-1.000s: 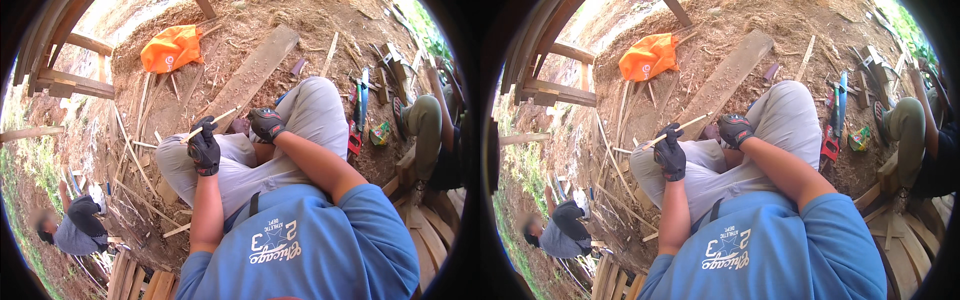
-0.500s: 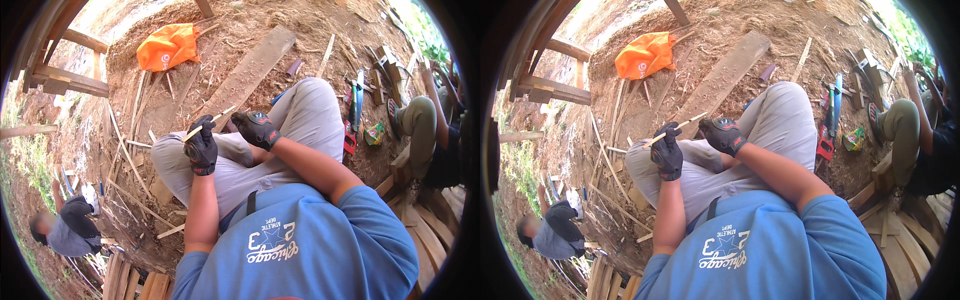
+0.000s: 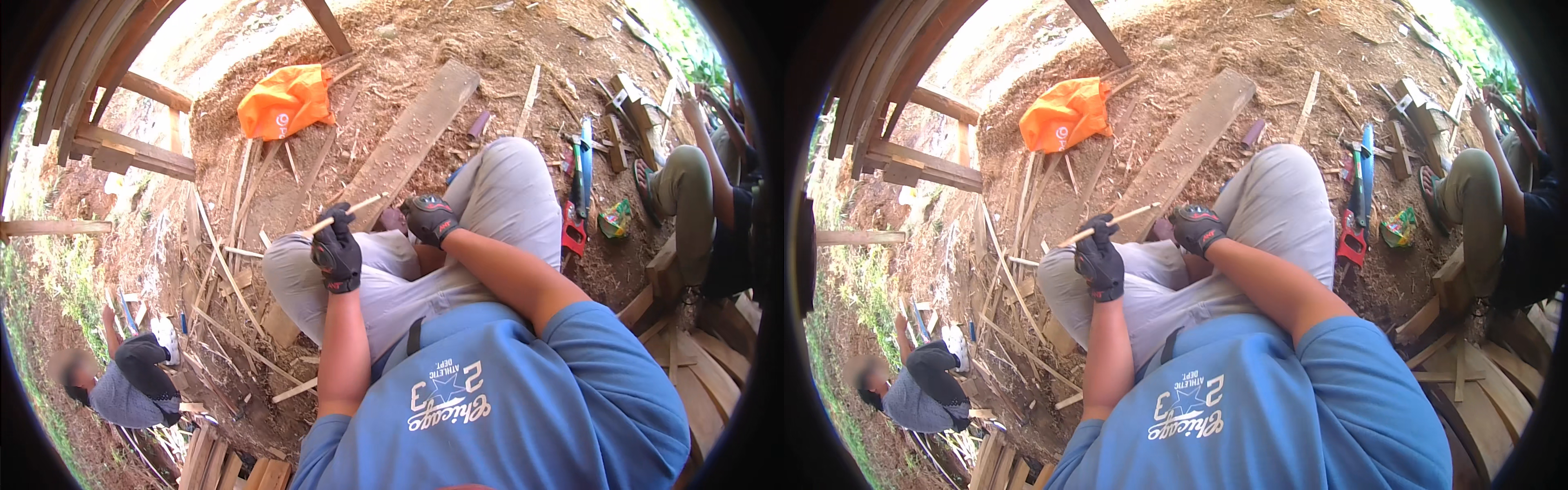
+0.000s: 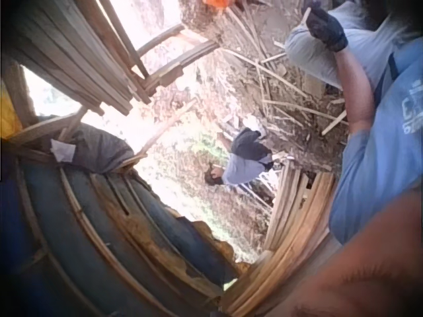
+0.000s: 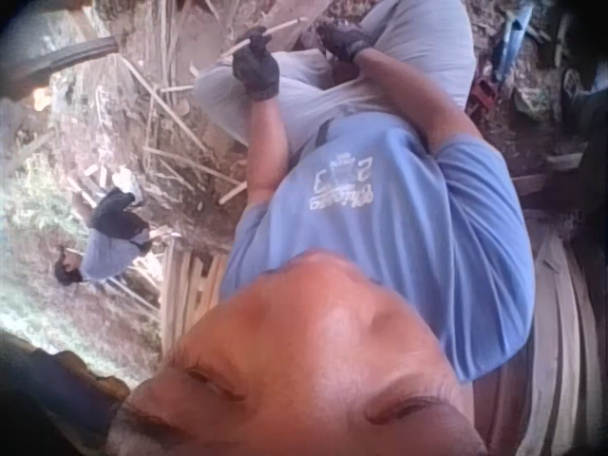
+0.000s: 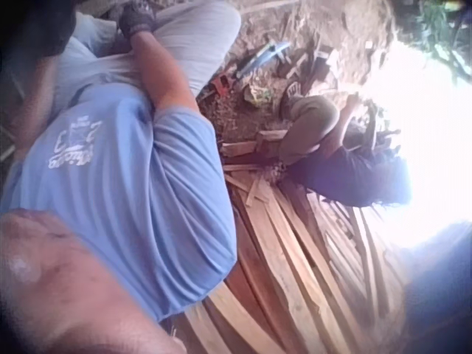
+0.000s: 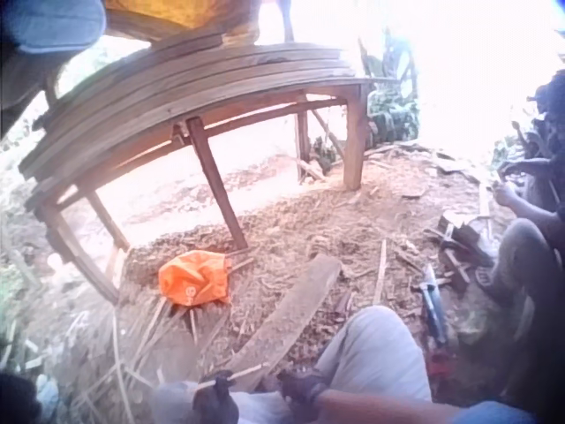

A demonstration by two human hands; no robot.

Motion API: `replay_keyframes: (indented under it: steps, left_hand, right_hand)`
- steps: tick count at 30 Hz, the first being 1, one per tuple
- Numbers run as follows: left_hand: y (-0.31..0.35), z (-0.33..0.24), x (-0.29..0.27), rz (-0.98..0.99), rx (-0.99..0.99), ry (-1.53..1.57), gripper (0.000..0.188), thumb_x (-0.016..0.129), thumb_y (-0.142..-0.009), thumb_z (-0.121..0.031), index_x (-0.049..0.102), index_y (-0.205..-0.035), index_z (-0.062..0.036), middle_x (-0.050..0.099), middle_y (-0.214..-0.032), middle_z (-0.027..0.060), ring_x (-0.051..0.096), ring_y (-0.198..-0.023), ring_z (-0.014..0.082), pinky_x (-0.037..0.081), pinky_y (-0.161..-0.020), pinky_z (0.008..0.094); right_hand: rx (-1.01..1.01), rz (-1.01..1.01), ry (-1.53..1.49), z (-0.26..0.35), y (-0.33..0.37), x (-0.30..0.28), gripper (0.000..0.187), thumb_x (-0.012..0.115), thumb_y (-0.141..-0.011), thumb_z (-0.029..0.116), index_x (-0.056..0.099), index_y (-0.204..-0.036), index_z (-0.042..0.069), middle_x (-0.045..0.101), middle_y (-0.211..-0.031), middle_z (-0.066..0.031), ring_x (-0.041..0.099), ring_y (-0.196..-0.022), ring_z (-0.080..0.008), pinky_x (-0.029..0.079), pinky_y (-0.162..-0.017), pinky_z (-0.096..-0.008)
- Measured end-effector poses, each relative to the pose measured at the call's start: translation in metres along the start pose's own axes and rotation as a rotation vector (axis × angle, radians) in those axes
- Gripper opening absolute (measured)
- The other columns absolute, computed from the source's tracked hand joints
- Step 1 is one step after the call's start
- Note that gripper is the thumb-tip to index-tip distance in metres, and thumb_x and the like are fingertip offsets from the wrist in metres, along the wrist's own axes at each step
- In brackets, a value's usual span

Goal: The person sits on the ground and uses a knife to sharpen a thin wooden stick. They repeatedly scrape the blade along the stick's surface to create a point, occasionally pausing to inspect the progress. The person is wearing gloves and is surrounded by wood scraps and tools.

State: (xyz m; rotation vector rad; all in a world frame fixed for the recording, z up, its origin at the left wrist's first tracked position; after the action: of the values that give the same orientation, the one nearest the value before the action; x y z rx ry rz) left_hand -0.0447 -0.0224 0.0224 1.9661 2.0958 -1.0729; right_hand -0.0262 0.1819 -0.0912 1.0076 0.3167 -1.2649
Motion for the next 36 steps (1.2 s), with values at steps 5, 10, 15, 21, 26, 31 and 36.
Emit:
replay_keyframes:
  steps: [5, 10, 15, 21, 26, 31, 36]
  left_hand:
    - [-0.005, -0.005, -0.002, 0.011, -0.156, -0.011, 0.037, 0.052, -0.112, -0.033, 0.070, -0.109, -0.0002, 0.074, -0.101, 0.0128, 0.074, -0.083, 0.0236, 0.057, -0.079, 0.0380]
    - [-0.002, -0.005, -0.005, 0.025, -0.117, -0.033, 0.031, 0.050, -0.113, -0.025, 0.070, -0.112, -0.0020, 0.076, -0.101, 0.0139, 0.076, -0.085, 0.0254, 0.058, -0.079, 0.0398]
    - [-0.004, -0.005, -0.006, 0.033, -0.161, -0.052, 0.033, 0.048, -0.113, -0.028, 0.070, -0.112, -0.0022, 0.075, -0.102, 0.0136, 0.075, -0.086, 0.0257, 0.058, -0.080, 0.0403]
    - [-0.004, 0.010, -0.004, -0.022, -0.191, 0.057, 0.038, 0.048, -0.113, -0.034, 0.068, -0.111, -0.0009, 0.074, -0.102, 0.0123, 0.073, -0.083, 0.0235, 0.056, -0.079, 0.0393]
    - [-0.010, 0.002, -0.005, 0.001, -0.142, 0.042, 0.037, 0.047, -0.114, -0.032, 0.066, -0.112, -0.0007, 0.075, -0.102, 0.0115, 0.072, -0.082, 0.0209, 0.057, -0.079, 0.0376]
    - [-0.013, 0.036, -0.017, -0.191, -0.372, 0.321, 0.037, 0.053, -0.112, -0.033, 0.065, -0.115, 0.0018, 0.077, -0.100, 0.0136, 0.073, -0.075, 0.0186, 0.060, -0.073, 0.0331]
    - [-0.021, 0.042, -0.024, -0.278, -0.642, 0.631, 0.027, 0.059, -0.108, -0.020, 0.066, -0.116, 0.0044, 0.077, -0.096, 0.0172, 0.074, -0.070, 0.0205, 0.065, -0.064, 0.0318]
  right_hand:
    - [-0.010, -0.031, -0.136, -0.027, -0.027, 0.018, 0.034, 0.058, -0.092, 0.027, 0.077, -0.112, 0.008, 0.075, -0.117, -0.0211, 0.073, -0.111, -0.0374, 0.057, -0.094, -0.0479]
    - [-0.054, 0.002, 0.005, -0.013, -0.020, 0.015, 0.031, 0.059, -0.090, 0.024, 0.078, -0.108, 0.007, 0.075, -0.117, -0.0196, 0.073, -0.110, -0.0368, 0.058, -0.092, -0.0473]
    - [-0.027, -0.005, 0.154, -0.015, -0.019, 0.016, 0.031, 0.060, -0.089, 0.024, 0.079, -0.105, 0.007, 0.076, -0.114, -0.0197, 0.074, -0.108, -0.0365, 0.059, -0.091, -0.0476]
    - [-0.090, -0.003, 0.123, -0.012, -0.015, 0.010, 0.033, 0.058, -0.089, 0.023, 0.079, -0.110, 0.007, 0.076, -0.115, -0.0198, 0.074, -0.108, -0.0366, 0.059, -0.091, -0.0466]
    - [0.002, 0.001, 0.179, -0.020, -0.018, 0.010, 0.032, 0.055, -0.090, 0.021, 0.079, -0.107, 0.007, 0.075, -0.116, -0.0207, 0.075, -0.106, -0.0373, 0.059, -0.089, -0.0476]
    - [-0.078, -0.177, -0.113, -0.016, -0.023, 0.001, 0.039, 0.053, -0.097, 0.032, 0.077, -0.109, 0.004, 0.075, -0.110, -0.0250, 0.072, -0.105, -0.0412, 0.056, -0.089, -0.0499]
    - [0.151, -0.084, -0.874, -0.036, -0.022, -0.024, 0.028, 0.072, -0.094, 0.028, 0.073, -0.115, 0.009, 0.075, -0.092, -0.0080, 0.061, -0.061, -0.0195, 0.048, -0.054, -0.0363]
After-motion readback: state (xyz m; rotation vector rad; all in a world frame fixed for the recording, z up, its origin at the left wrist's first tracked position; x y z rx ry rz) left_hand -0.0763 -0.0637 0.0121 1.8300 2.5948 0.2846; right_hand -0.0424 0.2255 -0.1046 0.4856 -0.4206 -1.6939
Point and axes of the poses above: each hand's wrist, its own y-axis away from the middle knuckle, its own x-axis out of the palm, z = x × y, the point moved 4 cm from there along -y, towards the middle knuckle
